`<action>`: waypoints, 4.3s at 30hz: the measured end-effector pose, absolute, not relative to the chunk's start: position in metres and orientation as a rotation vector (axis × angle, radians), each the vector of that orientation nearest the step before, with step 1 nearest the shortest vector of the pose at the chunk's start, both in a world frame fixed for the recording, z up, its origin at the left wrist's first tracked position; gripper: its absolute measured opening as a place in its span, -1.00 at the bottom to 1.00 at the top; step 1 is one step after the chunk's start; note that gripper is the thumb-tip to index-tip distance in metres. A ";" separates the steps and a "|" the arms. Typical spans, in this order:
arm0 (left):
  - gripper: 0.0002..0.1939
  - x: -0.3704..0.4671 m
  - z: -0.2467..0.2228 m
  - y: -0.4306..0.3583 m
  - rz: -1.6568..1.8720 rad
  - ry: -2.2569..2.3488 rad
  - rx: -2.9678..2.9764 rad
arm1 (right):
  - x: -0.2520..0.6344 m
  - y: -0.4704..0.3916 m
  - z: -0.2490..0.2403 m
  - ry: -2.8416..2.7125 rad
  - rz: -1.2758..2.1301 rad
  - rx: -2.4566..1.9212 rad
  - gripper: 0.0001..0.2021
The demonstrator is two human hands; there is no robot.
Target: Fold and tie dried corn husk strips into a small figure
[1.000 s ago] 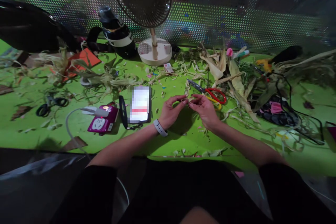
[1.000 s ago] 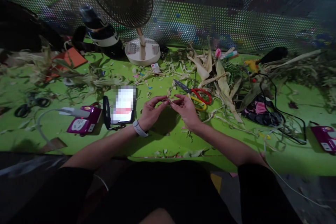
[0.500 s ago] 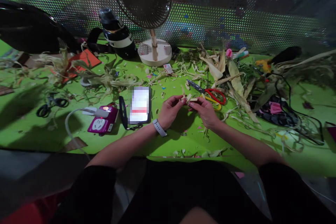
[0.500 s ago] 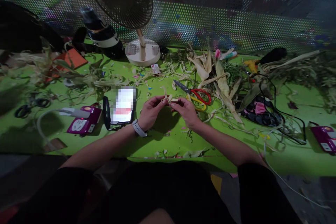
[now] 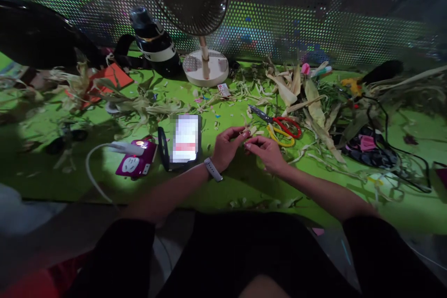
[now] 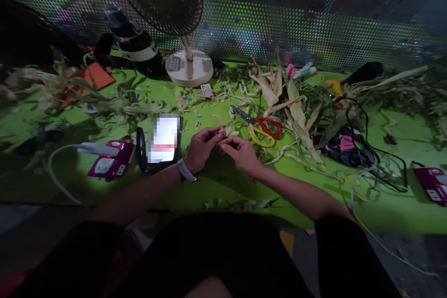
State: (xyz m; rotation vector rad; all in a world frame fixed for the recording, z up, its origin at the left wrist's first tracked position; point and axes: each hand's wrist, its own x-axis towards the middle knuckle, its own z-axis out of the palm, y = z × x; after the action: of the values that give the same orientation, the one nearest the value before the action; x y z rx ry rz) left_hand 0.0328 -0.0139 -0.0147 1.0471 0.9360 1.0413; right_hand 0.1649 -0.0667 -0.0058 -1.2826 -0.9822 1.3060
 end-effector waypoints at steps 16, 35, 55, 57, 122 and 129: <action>-0.62 0.032 -0.017 -0.013 0.958 0.901 0.997 | 0.174 -0.059 -0.005 -0.902 1.287 -1.257 -0.77; -0.66 0.026 -0.016 -0.009 0.911 0.803 1.092 | 0.182 -0.057 -0.011 -0.729 1.458 -1.205 -0.74; -0.78 0.027 -0.017 -0.016 1.087 0.951 1.465 | 0.157 -0.065 -0.007 -0.487 1.631 -1.234 -0.72; -0.77 0.027 -0.016 -0.014 1.084 0.962 1.493 | 0.158 -0.062 -0.007 -0.580 1.596 -1.294 -0.71; -0.80 0.013 -0.005 0.004 0.722 0.587 1.781 | 0.191 -0.057 -0.003 -2.048 -0.042 -1.453 -0.79; -0.67 0.018 -0.007 0.000 0.597 0.591 1.275 | 0.191 -0.057 0.008 -1.806 0.489 -1.511 -0.77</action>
State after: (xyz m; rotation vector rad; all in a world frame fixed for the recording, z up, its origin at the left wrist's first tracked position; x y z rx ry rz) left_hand 0.0178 -0.0002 -0.0071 1.2752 0.5914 0.5972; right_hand 0.1911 -0.0567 0.0076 -1.5110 -1.8065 0.4890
